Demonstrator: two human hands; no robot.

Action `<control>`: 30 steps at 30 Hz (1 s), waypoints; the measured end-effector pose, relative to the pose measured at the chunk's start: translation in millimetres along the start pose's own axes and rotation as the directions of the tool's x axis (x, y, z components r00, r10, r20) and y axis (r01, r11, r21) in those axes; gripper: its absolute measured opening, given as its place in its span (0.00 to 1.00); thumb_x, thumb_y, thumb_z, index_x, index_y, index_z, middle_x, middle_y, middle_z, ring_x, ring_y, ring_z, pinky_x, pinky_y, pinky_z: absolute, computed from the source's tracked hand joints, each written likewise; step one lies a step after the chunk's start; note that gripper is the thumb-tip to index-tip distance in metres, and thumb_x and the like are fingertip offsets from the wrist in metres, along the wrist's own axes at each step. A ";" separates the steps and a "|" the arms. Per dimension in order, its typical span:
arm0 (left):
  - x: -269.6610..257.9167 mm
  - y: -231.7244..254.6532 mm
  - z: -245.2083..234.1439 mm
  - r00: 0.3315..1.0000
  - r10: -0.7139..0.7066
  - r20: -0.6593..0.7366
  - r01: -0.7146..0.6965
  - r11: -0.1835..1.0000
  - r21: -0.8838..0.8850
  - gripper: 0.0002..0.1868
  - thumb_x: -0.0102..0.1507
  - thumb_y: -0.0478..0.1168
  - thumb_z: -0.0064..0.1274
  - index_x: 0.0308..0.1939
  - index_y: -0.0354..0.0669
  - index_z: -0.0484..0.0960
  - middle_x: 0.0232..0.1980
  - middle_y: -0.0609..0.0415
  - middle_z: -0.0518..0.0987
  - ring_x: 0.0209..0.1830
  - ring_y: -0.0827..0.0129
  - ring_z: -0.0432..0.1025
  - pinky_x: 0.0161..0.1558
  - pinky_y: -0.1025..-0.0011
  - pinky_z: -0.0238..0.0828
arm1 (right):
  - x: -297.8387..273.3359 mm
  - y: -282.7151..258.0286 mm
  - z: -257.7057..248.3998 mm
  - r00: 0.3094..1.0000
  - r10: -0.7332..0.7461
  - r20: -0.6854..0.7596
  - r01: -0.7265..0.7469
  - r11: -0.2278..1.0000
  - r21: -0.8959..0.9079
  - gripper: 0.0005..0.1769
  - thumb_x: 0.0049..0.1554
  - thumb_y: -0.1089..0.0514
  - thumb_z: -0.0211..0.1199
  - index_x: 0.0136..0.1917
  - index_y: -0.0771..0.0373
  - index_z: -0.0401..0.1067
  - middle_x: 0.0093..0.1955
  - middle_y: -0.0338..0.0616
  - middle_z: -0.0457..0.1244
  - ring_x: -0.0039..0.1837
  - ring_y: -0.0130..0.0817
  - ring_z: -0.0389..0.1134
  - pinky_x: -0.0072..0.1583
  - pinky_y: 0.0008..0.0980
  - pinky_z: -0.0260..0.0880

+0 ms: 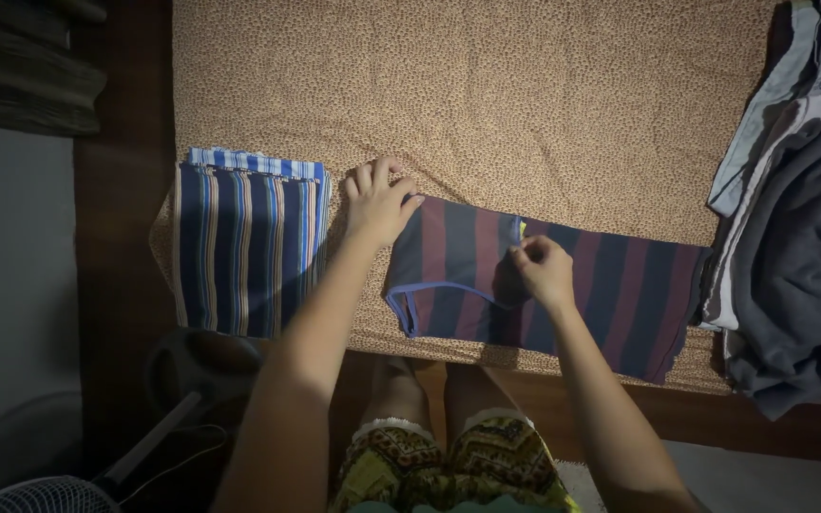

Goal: The person folds a striped tank top by hand on a bed, smoothing the fabric and aligning the edges into a rectangular shape.

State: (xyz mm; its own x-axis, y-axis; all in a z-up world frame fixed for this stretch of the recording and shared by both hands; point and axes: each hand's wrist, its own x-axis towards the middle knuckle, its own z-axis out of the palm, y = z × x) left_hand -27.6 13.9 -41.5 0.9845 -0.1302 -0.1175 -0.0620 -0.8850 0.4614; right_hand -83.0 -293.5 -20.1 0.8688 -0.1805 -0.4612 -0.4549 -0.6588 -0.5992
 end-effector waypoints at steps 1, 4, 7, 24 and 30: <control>-1.4 2.7 1.8 1.000 0.001 0.001 -0.001 1.000 0.001 0.11 0.64 0.56 0.57 0.41 0.59 0.82 0.61 0.57 0.63 0.64 0.53 0.55 0.64 0.46 0.48 | 0.8 2.3 1.1 1.000 0.007 -0.026 -0.007 1.000 -0.011 0.16 0.55 0.51 0.70 0.49 0.65 0.77 0.43 0.50 0.72 0.47 0.35 0.74 0.52 0.34 0.73; -10.1 12.5 7.1 0.997 -0.056 -0.058 0.058 0.998 0.035 0.12 0.65 0.55 0.55 0.46 0.57 0.79 0.62 0.55 0.63 0.65 0.52 0.56 0.63 0.45 0.51 | 2.7 7.0 3.1 0.998 -0.024 -0.053 0.022 0.999 -0.049 0.15 0.58 0.51 0.68 0.51 0.65 0.77 0.46 0.50 0.72 0.49 0.37 0.75 0.54 0.36 0.73; -27.1 24.9 14.9 0.992 0.012 -0.129 -0.004 0.998 0.066 0.14 0.69 0.52 0.52 0.55 0.58 0.77 0.62 0.50 0.63 0.64 0.49 0.58 0.66 0.41 0.52 | -1.3 5.9 1.7 0.997 -0.060 -0.055 0.055 0.994 -0.090 0.17 0.57 0.51 0.69 0.52 0.66 0.76 0.48 0.51 0.71 0.51 0.41 0.74 0.55 0.38 0.73; -59.8 31.0 23.3 0.966 0.151 0.211 -0.196 0.957 0.214 0.52 0.59 0.75 0.49 0.81 0.67 0.48 0.84 0.67 0.42 0.82 0.44 0.39 0.73 0.30 0.33 | -10.0 68.0 -16.3 0.985 -0.034 0.170 0.079 0.961 -0.265 0.17 0.59 0.54 0.63 0.58 0.63 0.78 0.51 0.54 0.71 0.53 0.47 0.74 0.57 0.42 0.72; -85.7 27.4 21.3 0.997 0.069 0.040 -0.067 0.997 -0.031 0.47 0.60 0.73 0.53 0.76 0.62 0.58 0.77 0.47 0.53 0.77 0.44 0.46 0.73 0.33 0.36 | -24.0 49.9 -15.9 0.992 0.080 0.099 -0.063 0.984 -0.167 0.19 0.61 0.47 0.63 0.58 0.63 0.75 0.51 0.52 0.72 0.54 0.43 0.74 0.56 0.40 0.72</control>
State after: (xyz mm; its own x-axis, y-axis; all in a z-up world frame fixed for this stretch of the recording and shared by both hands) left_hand -117.2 -8.7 -37.6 0.9706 -0.2082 -0.1206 -0.1230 -0.8599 0.4954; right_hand -123.4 -333.7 -28.5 0.8057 -0.1593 -0.5705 -0.4696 -0.7588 -0.4514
